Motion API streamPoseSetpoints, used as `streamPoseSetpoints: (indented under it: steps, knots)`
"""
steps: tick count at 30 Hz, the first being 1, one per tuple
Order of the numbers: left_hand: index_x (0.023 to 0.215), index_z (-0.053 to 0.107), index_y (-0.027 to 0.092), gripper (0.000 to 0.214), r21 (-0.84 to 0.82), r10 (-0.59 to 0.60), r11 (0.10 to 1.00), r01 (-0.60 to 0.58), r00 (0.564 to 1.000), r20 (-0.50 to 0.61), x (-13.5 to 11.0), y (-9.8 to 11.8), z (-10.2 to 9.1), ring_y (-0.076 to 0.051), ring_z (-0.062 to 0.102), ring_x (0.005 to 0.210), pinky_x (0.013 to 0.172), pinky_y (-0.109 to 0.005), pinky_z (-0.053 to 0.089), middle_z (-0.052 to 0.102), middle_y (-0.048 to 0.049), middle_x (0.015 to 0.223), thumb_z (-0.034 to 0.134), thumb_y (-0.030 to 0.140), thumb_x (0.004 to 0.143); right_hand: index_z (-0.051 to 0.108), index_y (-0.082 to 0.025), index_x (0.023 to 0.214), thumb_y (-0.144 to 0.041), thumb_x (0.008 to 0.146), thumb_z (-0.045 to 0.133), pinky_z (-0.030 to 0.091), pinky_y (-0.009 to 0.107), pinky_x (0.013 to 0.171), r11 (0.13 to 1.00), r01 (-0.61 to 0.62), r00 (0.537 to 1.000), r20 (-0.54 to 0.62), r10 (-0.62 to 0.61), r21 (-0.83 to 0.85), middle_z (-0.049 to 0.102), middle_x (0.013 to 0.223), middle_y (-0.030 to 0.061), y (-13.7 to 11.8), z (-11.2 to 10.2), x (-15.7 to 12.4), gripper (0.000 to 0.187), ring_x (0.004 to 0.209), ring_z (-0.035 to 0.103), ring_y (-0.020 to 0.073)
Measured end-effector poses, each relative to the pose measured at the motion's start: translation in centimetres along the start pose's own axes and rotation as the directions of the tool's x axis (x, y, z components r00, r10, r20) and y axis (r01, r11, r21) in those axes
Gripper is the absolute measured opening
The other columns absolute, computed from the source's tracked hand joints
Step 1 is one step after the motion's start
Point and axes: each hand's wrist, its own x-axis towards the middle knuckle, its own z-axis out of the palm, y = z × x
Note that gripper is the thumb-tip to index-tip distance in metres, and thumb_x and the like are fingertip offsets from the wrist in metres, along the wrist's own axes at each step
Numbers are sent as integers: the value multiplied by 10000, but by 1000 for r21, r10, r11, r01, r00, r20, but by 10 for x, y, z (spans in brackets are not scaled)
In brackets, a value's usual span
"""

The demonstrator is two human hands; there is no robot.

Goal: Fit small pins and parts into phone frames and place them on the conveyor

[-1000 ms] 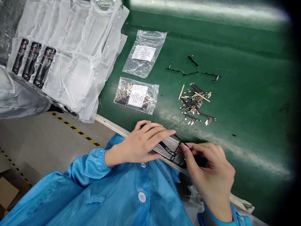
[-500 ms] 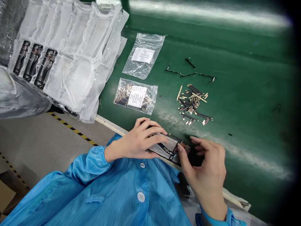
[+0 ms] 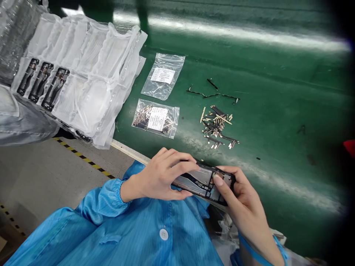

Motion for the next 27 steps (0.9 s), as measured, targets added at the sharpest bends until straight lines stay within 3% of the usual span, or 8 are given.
streamPoseSetpoints:
  steps: [5, 8, 11, 14, 17, 21, 27]
  knots:
    - [1519, 448, 191, 735, -7, -49, 999, 50, 997, 59, 3, 6, -3, -277, 656, 1090, 933, -420, 492, 725, -122, 1326, 734, 489, 911, 644, -233, 1160, -422, 1058, 665, 587, 251, 528, 1000, -8, 999, -40, 8, -4, 738, 859, 41, 3, -3, -1, 216, 660, 696, 187]
    - [1543, 427, 194, 771, -16, -52, 998, 53, 996, 67, 5, 6, -5, -264, 634, 1014, 921, -415, 497, 733, -107, 1336, 735, 490, 902, 664, -227, 1164, -441, 1089, 591, 603, 275, 564, 1000, -1, 1000, 7, 1, -12, 745, 893, 53, 0, -6, 0, 238, 685, 713, 199]
    - [1578, 383, 192, 815, -10, -29, 999, 30, 995, 91, 8, 4, -9, -250, 613, 977, 913, -407, 496, 719, -106, 1392, 740, 481, 906, 678, -241, 1267, -415, 1061, 649, 627, 300, 702, 968, 164, 985, -13, -170, -188, 749, 1094, 81, -6, -11, 5, 271, 891, 746, 225]
    - [1596, 368, 184, 853, 18, -7, 1000, 4, 992, 128, 10, 0, -13, -251, 617, 963, 862, -406, 484, 731, -110, 1352, 743, 530, 912, 717, -257, 1185, -267, 987, 767, 604, 344, 826, 835, 382, 899, -49, -435, -397, 732, 1099, 69, -12, -13, 11, 204, 992, 723, 235]
    - [1581, 409, 179, 847, 16, -7, 1000, 5, 989, 150, 12, -3, -16, -254, 648, 978, 832, -402, 479, 742, -108, 1272, 726, 607, 922, 739, -256, 1037, -126, 972, 753, 589, 360, 802, 681, 518, 807, 33, -589, -518, 737, 1001, 44, -17, -14, 15, 146, 896, 721, 214]
    - [1495, 515, 161, 793, -43, -55, 997, 60, 992, 110, 13, -2, -14, -257, 688, 974, 853, -405, 516, 759, -106, 1179, 666, 706, 939, 752, -259, 1137, -46, 974, 709, 626, 353, 818, 523, 608, 736, 176, -654, -597, 763, 1069, 43, -16, -19, 19, 272, 909, 753, 208]
    - [1301, 648, 174, 351, -70, -174, 983, 172, 985, -17, 13, -2, -4, -189, 715, 845, 740, -331, 524, 794, -44, 1021, 647, 427, 1057, 733, -216, 1293, 47, 908, 733, 658, 383, 768, 392, 741, 614, 314, -724, -544, 770, 1125, 91, -3, -25, 21, 466, 935, 772, 250]
